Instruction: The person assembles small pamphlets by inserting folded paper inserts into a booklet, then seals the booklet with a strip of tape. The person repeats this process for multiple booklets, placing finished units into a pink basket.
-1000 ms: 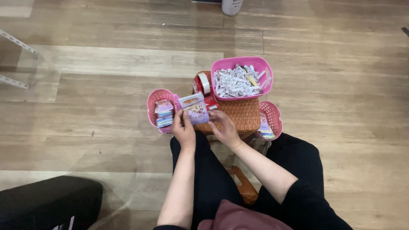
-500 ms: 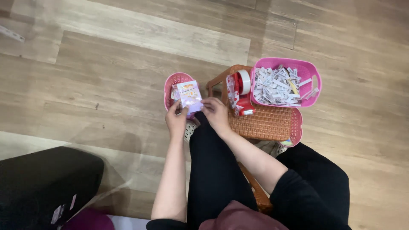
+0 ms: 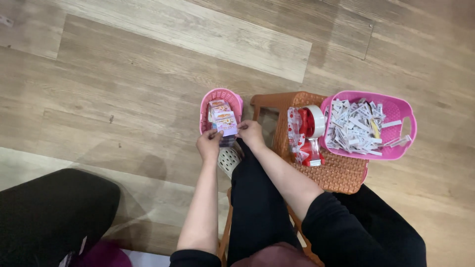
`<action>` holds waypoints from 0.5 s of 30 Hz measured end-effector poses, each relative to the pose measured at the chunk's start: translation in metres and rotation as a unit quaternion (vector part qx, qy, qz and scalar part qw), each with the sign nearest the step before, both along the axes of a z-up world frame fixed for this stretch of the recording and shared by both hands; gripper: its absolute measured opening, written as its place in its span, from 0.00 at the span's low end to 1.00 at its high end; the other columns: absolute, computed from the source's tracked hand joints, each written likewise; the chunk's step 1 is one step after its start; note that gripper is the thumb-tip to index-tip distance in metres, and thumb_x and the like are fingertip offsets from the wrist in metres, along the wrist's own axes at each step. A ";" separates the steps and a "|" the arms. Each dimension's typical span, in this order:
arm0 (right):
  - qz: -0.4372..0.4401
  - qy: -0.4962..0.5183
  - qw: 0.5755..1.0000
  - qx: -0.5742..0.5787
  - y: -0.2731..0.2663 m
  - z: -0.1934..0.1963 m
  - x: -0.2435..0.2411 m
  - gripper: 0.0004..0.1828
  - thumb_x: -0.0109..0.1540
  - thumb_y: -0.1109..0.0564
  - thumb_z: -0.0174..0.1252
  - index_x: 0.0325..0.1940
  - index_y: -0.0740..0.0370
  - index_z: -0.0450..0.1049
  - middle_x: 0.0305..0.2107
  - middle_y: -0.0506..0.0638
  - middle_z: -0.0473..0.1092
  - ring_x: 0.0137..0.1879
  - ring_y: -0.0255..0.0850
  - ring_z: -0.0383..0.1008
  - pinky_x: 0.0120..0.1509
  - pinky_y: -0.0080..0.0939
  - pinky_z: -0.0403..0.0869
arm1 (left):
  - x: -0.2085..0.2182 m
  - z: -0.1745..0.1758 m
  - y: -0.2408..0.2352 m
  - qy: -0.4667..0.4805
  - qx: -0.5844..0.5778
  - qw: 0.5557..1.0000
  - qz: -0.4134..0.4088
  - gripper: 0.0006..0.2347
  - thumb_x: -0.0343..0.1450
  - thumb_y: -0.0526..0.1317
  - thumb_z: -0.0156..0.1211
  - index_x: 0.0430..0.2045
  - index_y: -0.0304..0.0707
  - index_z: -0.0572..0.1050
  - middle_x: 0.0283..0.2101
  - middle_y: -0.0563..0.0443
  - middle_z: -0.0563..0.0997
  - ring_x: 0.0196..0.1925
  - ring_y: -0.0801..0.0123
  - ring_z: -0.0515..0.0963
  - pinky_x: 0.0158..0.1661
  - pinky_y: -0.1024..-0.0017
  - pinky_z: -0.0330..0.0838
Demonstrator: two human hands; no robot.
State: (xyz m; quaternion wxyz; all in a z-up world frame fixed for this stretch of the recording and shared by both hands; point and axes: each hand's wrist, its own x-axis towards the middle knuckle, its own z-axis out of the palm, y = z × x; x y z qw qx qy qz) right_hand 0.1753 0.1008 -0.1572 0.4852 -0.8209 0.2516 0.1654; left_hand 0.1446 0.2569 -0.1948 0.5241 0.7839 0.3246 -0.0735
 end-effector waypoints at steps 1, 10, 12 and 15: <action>0.001 0.001 1.000 0.001 -0.002 -0.012 0.007 0.12 0.51 0.67 0.63 0.36 0.56 0.84 0.27 0.57 0.79 0.36 0.48 0.83 0.39 0.42 0.80 | 0.004 -0.004 -0.001 0.001 0.001 1.000 0.001 0.12 0.59 0.42 0.79 0.34 0.46 0.86 0.25 0.52 0.85 0.31 0.64 0.86 0.35 0.70 0.78; 0.057 0.037 0.998 0.000 0.002 -0.078 0.022 0.19 0.52 0.50 0.69 0.48 0.46 0.84 0.42 0.53 0.80 0.55 0.50 0.79 0.59 0.49 0.77 | 0.030 -0.032 0.018 0.051 0.067 0.993 -0.078 0.15 0.63 0.45 0.73 0.41 0.45 0.85 0.37 0.49 0.87 0.47 0.54 0.85 0.50 0.60 0.78; 0.064 0.055 0.996 -0.007 0.005 -0.067 0.019 0.18 0.53 0.48 0.67 0.48 0.43 0.84 0.42 0.51 0.80 0.56 0.48 0.78 0.60 0.47 0.76 | 0.031 -0.039 0.024 0.036 0.064 0.995 -0.069 0.13 0.63 0.45 0.72 0.40 0.48 0.85 0.37 0.52 0.87 0.47 0.56 0.85 0.49 0.61 0.78; 0.066 0.052 0.996 0.012 0.005 -0.070 0.014 0.18 0.53 0.49 0.65 0.48 0.43 0.84 0.41 0.51 0.80 0.55 0.48 0.78 0.59 0.47 0.76 | 0.031 -0.043 0.027 0.023 0.071 0.995 -0.069 0.13 0.63 0.46 0.73 0.39 0.52 0.85 0.37 0.54 0.87 0.46 0.60 0.85 0.48 0.63 0.79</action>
